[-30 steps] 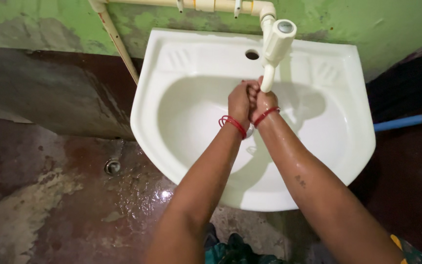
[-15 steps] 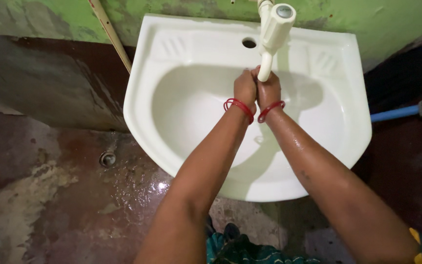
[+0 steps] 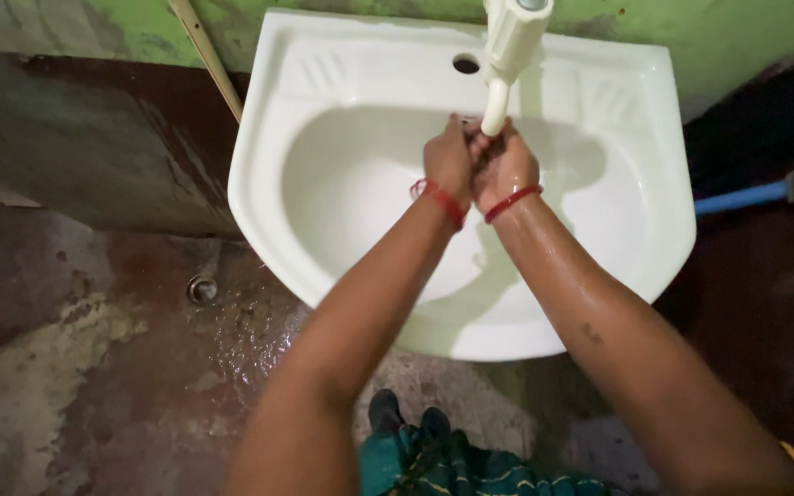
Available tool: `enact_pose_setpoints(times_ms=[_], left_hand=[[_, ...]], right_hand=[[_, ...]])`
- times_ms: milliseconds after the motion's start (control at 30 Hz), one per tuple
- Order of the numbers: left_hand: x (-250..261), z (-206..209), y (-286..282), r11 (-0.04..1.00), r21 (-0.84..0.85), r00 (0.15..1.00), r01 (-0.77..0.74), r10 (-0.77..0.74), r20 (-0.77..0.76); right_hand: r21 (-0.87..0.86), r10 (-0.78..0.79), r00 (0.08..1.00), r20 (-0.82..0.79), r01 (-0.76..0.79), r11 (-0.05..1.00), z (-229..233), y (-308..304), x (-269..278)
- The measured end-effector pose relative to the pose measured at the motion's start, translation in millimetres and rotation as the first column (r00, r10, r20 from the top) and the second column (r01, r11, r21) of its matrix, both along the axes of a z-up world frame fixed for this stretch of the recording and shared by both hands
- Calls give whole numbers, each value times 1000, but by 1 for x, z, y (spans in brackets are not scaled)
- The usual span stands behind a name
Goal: The person turns on a wall-mounted tap and washes their hands under running water in a white sink. They rub their hands together, rinse them, and briefly wipe the sink surface before rinsing again.
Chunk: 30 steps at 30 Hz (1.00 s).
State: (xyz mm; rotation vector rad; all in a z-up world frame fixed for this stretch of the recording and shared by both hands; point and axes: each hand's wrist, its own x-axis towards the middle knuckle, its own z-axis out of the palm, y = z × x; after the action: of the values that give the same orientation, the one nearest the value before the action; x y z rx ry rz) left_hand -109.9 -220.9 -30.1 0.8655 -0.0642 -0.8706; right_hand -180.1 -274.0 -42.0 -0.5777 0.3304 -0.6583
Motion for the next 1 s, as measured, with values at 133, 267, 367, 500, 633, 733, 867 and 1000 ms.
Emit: enact_pose_setpoints(times_ms=[133, 267, 367, 500, 633, 733, 867, 1000], left_hand=[[-19, -37, 80, 924, 347, 940, 160, -250, 232], [-23, -18, 164, 546, 837, 330, -24, -786, 522], [-36, 20, 211, 324, 939, -233, -118, -928, 291], [-39, 63, 244, 311, 922, -423, -232, -886, 193], [14, 77, 265, 165, 851, -384, -499, -922, -46], [55, 68, 273, 231, 768, -285, -598, -956, 66], [90, 50, 266, 335, 572, -213, -748, -939, 271], [127, 46, 255, 378, 585, -85, -717, -881, 465]], right_hand=[[74, 165, 956, -242, -151, 986, -26, 62, -32], [-257, 225, 700, -677, -511, 820, -18, 121, -87], [-500, -83, 494, -865, -862, 85, 3, 129, -127], [-330, -367, 466, -805, -866, -375, 30, 106, -184], [209, -776, 41, -630, -953, -219, 57, 42, -225], [114, -852, 34, -522, -987, -109, 56, 9, -246], [-171, -889, 294, -352, -954, -248, 36, -25, -243], [-258, -932, 256, -257, -947, -189, 30, -69, -223]])
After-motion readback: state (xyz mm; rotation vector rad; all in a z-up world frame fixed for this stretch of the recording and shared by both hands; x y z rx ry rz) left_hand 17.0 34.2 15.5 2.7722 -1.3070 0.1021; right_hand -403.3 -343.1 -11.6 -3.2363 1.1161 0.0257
